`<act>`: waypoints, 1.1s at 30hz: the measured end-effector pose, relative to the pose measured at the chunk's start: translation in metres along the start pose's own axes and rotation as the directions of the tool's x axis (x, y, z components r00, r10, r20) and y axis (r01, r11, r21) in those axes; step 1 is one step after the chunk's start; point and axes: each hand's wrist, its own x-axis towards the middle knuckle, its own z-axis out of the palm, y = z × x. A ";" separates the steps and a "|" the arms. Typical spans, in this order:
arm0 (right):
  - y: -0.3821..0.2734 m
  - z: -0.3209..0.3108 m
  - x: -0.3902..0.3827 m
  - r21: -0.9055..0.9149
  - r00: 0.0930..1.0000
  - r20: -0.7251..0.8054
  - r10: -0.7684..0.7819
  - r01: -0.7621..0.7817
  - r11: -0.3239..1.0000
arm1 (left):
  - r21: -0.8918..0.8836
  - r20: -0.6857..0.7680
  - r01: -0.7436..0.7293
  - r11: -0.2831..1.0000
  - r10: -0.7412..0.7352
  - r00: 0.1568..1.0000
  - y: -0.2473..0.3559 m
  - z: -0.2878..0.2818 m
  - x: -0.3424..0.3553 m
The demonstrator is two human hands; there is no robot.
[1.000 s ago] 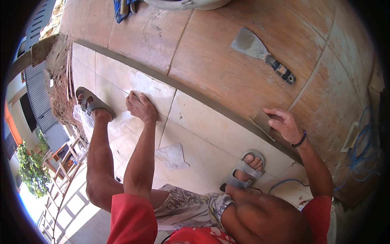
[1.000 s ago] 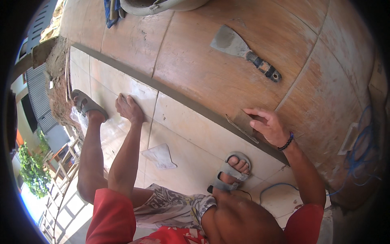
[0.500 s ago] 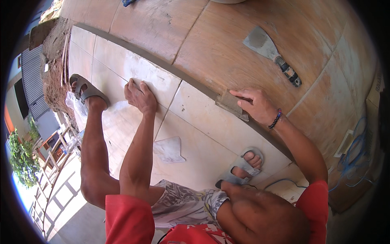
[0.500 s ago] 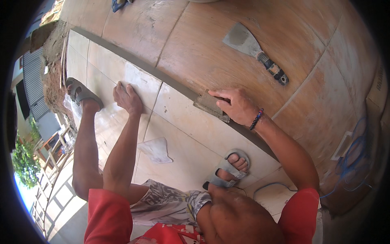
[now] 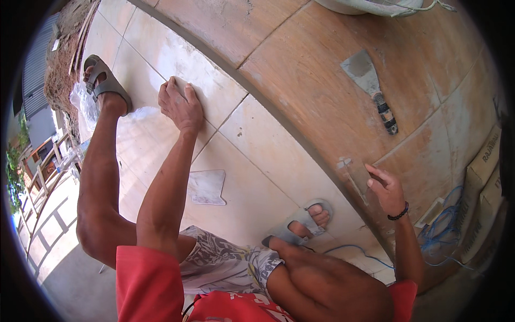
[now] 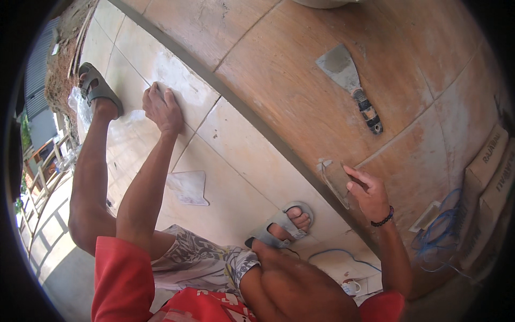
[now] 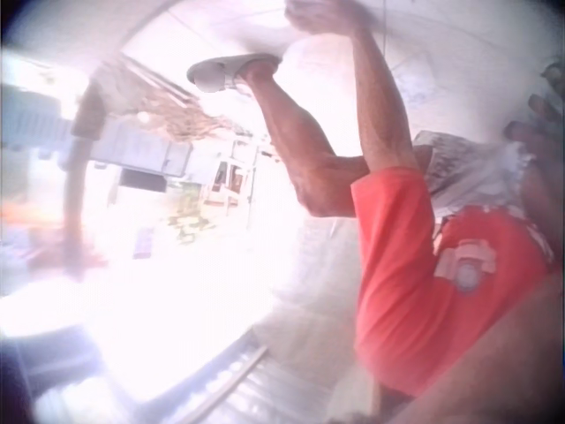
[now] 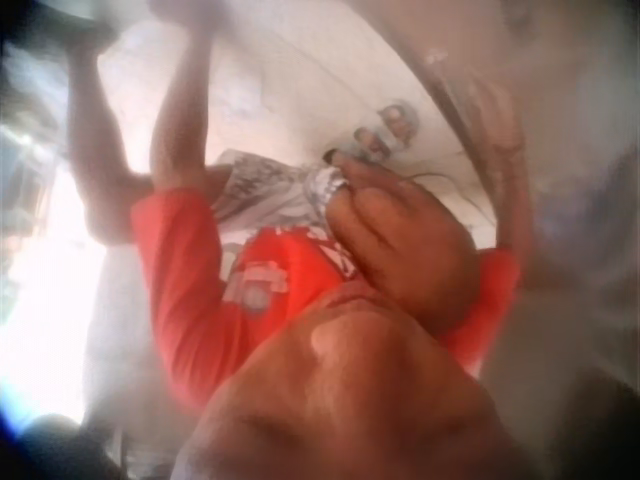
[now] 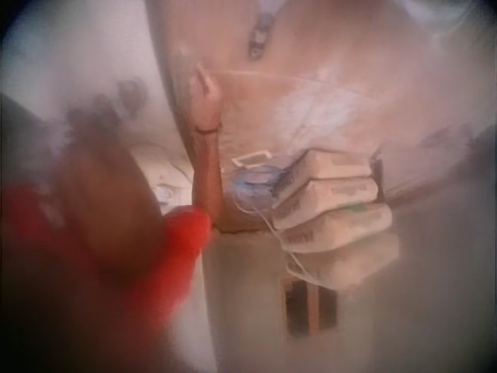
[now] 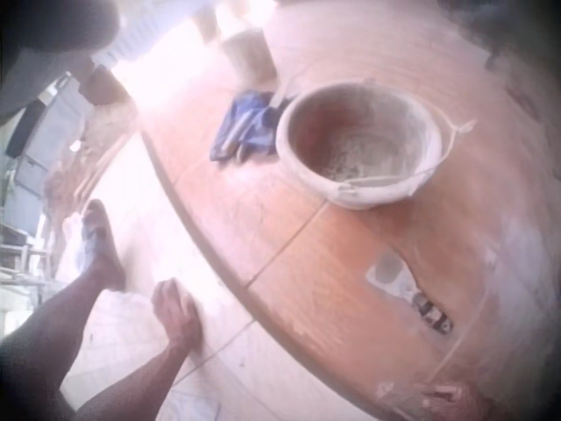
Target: The person applies grout to the gaps between floor tiles using a small rubber float. They repeatedly scoop grout from a bucket and press it into the joints, smoothing the surface along the tile edges.
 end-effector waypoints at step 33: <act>-0.059 0.038 0.096 0.147 0.988 0.153 0.007 -0.030 0.989 | -0.012 0.008 0.029 1.000 -0.028 1.000 -0.003 0.004 0.002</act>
